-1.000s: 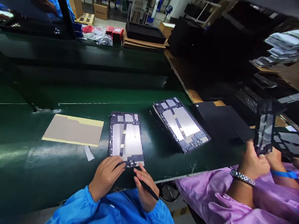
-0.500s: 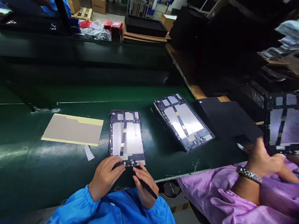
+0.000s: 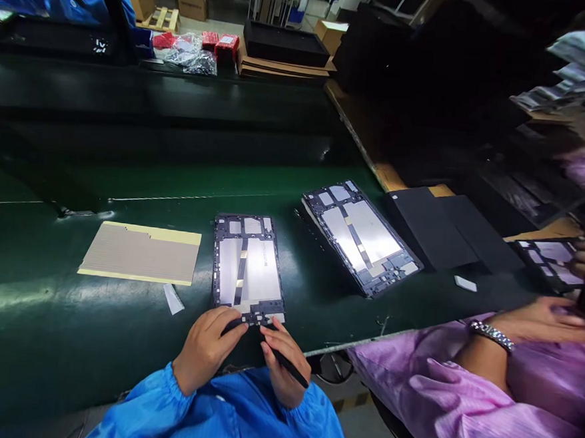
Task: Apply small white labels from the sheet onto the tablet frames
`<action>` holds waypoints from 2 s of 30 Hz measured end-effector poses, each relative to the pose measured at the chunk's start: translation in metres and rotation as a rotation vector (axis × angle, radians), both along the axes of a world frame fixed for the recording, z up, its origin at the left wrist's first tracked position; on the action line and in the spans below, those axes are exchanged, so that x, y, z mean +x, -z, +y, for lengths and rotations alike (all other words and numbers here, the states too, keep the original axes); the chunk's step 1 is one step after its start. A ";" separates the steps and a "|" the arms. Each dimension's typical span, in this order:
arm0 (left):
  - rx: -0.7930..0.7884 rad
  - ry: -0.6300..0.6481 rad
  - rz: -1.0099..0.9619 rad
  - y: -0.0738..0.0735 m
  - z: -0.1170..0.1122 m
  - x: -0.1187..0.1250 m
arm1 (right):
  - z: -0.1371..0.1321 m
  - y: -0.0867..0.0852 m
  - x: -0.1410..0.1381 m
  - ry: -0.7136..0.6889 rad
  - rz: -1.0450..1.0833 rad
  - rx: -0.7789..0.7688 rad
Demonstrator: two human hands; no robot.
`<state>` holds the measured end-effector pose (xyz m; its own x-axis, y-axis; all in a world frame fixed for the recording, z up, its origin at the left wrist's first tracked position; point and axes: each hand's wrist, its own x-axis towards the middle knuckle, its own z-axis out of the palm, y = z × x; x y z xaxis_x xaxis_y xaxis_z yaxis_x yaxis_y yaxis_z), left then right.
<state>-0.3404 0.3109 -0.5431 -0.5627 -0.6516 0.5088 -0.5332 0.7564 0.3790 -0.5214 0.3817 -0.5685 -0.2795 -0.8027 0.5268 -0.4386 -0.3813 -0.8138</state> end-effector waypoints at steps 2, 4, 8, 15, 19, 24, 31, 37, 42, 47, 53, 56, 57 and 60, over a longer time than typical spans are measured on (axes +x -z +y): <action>0.005 0.001 -0.002 0.001 0.000 0.000 | 0.000 0.001 0.000 -0.004 0.003 0.003; 0.011 0.000 -0.009 0.001 0.000 0.000 | 0.001 0.002 0.000 -0.006 0.002 0.002; -0.005 0.003 -0.020 0.001 0.000 0.000 | 0.001 0.003 0.000 -0.011 -0.001 -0.003; -0.058 0.036 -0.077 0.003 0.003 -0.001 | 0.000 0.001 0.001 0.000 -0.001 0.012; -0.068 0.050 -0.110 0.002 0.002 -0.001 | 0.000 0.002 0.003 -0.002 -0.008 0.010; -0.050 0.025 -0.110 0.003 0.006 -0.006 | 0.000 -0.010 -0.007 0.151 -0.225 0.057; 0.048 -0.080 0.067 -0.012 -0.015 0.013 | -0.076 -0.075 -0.011 -0.204 -0.231 0.245; 0.099 -0.581 -0.046 0.006 -0.089 0.104 | -0.216 -0.070 0.073 -0.702 -0.235 0.526; 0.189 -0.649 -0.126 0.029 -0.099 0.122 | -0.283 -0.027 0.130 -0.703 -0.364 0.664; 0.280 -0.671 -0.146 0.024 -0.094 0.112 | -0.294 -0.009 0.136 -0.769 -0.368 0.710; 0.301 -0.672 -0.134 0.022 -0.094 0.112 | -0.293 -0.006 0.134 -0.798 -0.373 0.750; 0.294 -0.672 -0.135 0.022 -0.094 0.112 | -0.293 -0.006 0.134 -0.807 -0.377 0.754; 0.290 -0.673 -0.136 0.022 -0.093 0.111 | -0.293 -0.007 0.135 -0.808 -0.380 0.754; 0.275 -0.673 -0.143 0.022 -0.093 0.111 | -0.294 -0.012 0.142 -0.808 -0.396 0.749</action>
<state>-0.2297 0.2178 -0.5646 -0.0449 -0.9723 0.2295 -0.9064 0.1363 0.3999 -0.3797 0.0878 -0.5569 0.4157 -0.8949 -0.1622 0.0470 0.1993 -0.9788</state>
